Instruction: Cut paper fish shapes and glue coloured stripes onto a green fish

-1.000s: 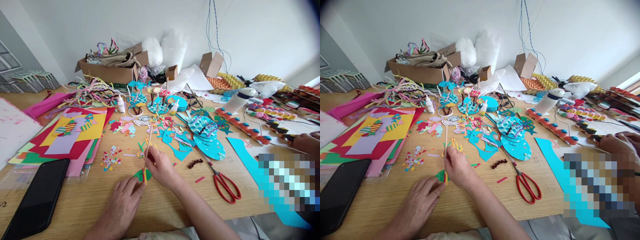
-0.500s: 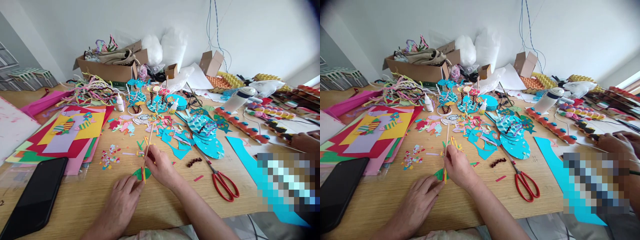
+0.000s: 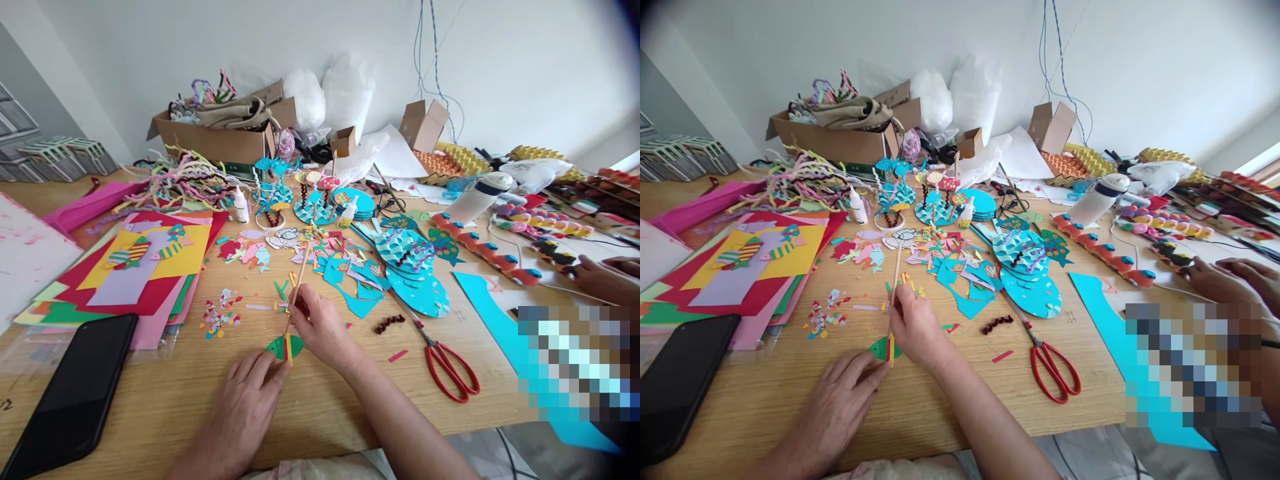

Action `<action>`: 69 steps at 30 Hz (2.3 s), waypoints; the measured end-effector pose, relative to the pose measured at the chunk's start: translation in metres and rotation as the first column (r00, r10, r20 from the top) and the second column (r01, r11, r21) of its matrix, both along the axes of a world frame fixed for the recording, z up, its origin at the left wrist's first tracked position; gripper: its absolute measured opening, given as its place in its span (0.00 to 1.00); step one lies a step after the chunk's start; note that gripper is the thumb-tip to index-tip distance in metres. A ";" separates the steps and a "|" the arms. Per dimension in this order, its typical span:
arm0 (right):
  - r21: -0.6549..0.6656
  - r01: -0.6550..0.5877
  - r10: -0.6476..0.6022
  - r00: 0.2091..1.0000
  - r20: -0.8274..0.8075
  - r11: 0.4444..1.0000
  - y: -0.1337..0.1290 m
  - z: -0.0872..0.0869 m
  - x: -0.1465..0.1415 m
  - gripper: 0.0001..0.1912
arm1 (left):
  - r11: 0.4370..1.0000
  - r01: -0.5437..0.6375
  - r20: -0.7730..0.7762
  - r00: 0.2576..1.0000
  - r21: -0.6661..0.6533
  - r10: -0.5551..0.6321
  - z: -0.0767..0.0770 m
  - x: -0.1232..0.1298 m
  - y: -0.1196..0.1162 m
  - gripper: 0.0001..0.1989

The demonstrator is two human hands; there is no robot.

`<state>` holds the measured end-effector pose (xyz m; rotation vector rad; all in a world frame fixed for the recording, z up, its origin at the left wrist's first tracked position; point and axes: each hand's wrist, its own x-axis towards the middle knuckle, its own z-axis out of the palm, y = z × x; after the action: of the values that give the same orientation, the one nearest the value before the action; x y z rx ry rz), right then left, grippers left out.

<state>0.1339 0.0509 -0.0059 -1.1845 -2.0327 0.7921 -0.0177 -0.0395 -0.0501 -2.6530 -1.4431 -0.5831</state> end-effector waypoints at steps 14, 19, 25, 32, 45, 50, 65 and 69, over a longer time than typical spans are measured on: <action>0.012 0.037 -0.036 0.999 -0.038 0.999 0.000 0.002 0.002 0.05 | 1.000 0.002 -0.008 1.000 -0.021 -0.002 -0.006 -0.002 -0.002 0.18; -0.043 0.044 -0.050 0.991 -0.128 0.998 -0.008 0.008 0.010 0.03 | 1.000 0.010 -0.010 1.000 -0.019 -0.010 -0.004 -0.002 -0.002 0.18; -0.070 -0.054 0.050 0.997 -0.059 0.996 -0.016 0.004 0.008 0.05 | 0.999 0.032 0.018 0.999 -0.008 -0.032 -0.002 -0.002 -0.004 0.19; -0.046 -0.075 0.075 0.997 -0.002 0.996 -0.008 0.003 -0.002 0.06 | 0.995 0.043 -0.005 0.999 -0.086 -0.044 -0.006 -0.005 -0.006 0.19; -0.063 -0.105 0.106 0.994 0.023 0.993 -0.011 0.009 -0.005 0.07 | 0.994 0.032 0.004 0.999 -0.101 -0.031 -0.006 -0.006 -0.007 0.18; -0.034 -0.086 0.087 0.996 0.012 0.996 -0.009 0.009 -0.007 0.07 | 0.991 0.046 0.001 0.999 -0.124 -0.046 -0.004 -0.006 -0.006 0.18; 0.050 -0.040 0.048 0.986 -0.159 0.998 -0.018 0.028 0.012 0.05 | 0.995 0.060 0.018 0.998 -0.085 -0.059 -0.006 -0.007 -0.005 0.19; 0.183 0.060 -0.031 0.987 -0.158 0.981 -0.035 0.036 0.040 0.06 | 0.996 0.089 0.047 0.995 0.015 -0.090 -0.006 -0.012 -0.004 0.18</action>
<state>0.1734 0.0159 0.0301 -1.0277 -1.9001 0.6339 -0.0299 -0.0438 -0.0566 -2.7234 -1.3331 -0.6648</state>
